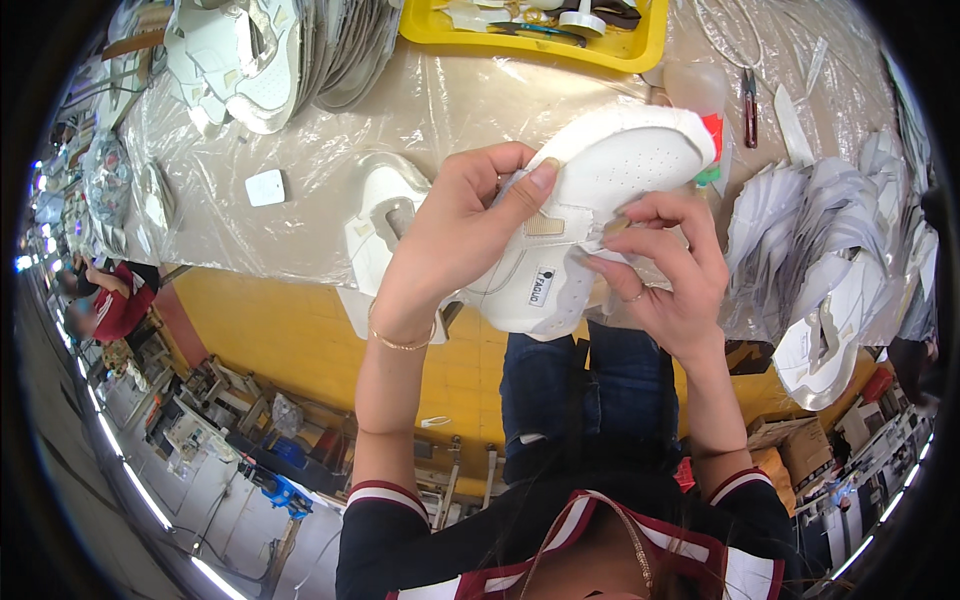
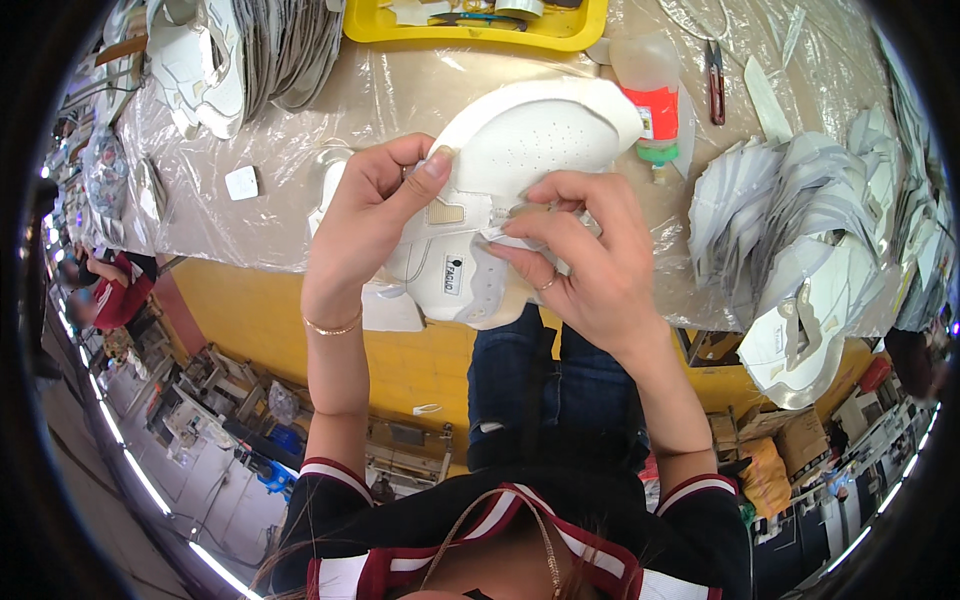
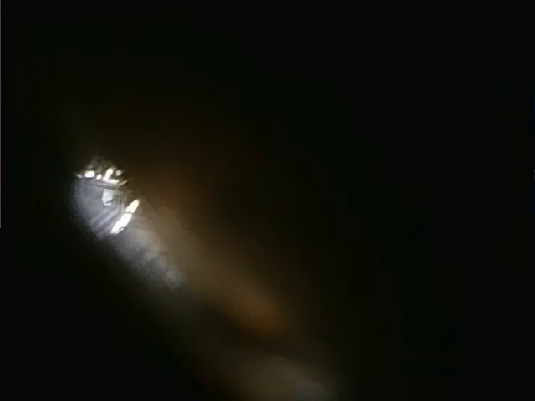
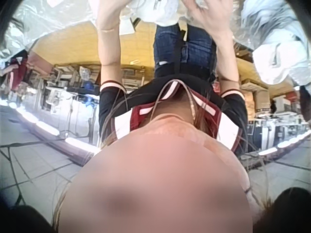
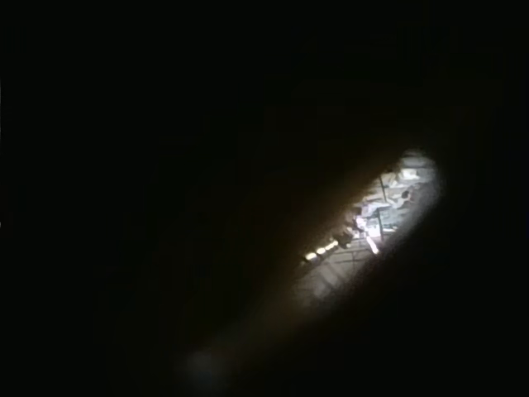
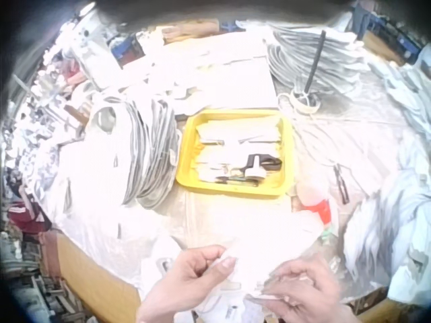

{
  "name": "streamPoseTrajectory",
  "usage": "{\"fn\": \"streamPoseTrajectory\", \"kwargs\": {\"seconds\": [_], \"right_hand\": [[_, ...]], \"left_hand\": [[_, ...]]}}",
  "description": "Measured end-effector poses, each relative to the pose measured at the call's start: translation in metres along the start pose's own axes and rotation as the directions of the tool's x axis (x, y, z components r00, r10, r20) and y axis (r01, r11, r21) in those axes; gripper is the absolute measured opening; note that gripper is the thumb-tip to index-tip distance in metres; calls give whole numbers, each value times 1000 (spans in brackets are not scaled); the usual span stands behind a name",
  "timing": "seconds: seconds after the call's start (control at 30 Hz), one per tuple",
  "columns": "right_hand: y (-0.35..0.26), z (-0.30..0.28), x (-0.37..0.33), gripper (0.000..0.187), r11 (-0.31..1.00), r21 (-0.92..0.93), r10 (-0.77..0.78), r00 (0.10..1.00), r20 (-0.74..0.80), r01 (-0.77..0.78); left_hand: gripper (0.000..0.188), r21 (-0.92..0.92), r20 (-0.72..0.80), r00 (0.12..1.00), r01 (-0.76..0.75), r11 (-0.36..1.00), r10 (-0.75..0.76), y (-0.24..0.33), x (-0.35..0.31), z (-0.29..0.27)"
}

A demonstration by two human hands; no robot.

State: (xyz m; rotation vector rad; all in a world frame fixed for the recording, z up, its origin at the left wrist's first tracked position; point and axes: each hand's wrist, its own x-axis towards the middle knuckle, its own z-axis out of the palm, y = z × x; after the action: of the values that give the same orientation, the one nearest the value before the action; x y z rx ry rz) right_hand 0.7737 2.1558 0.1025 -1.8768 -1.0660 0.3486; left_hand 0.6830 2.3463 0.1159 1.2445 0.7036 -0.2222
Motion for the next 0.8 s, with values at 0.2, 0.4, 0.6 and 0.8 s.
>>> {"fn": "streamPoseTrajectory", "kwargs": {"seconds": [0.2, 0.4, 0.6, 0.8], "right_hand": [[-3, -17, 5, 30, 996, -28, -90, 996, 4, 90], [-2, -18, 5, 30, 995, -5, -96, 993, -66, 96], [-10, -33, 13, 27, 998, -31, -62, 990, -124, 59], [-46, -55, 42, 24, 990, -49, -141, 971, -196, 134]], "left_hand": [[27, -48, -52, 996, -78, 996, 75, 8, 0, 9], [27, -57, -52, 994, -104, 993, 101, 17, 6, 17], [28, -98, -24, 990, -143, 985, 141, 37, 5, 27], [32, -188, 4, 978, -205, 960, 210, 85, -13, 23]]}}
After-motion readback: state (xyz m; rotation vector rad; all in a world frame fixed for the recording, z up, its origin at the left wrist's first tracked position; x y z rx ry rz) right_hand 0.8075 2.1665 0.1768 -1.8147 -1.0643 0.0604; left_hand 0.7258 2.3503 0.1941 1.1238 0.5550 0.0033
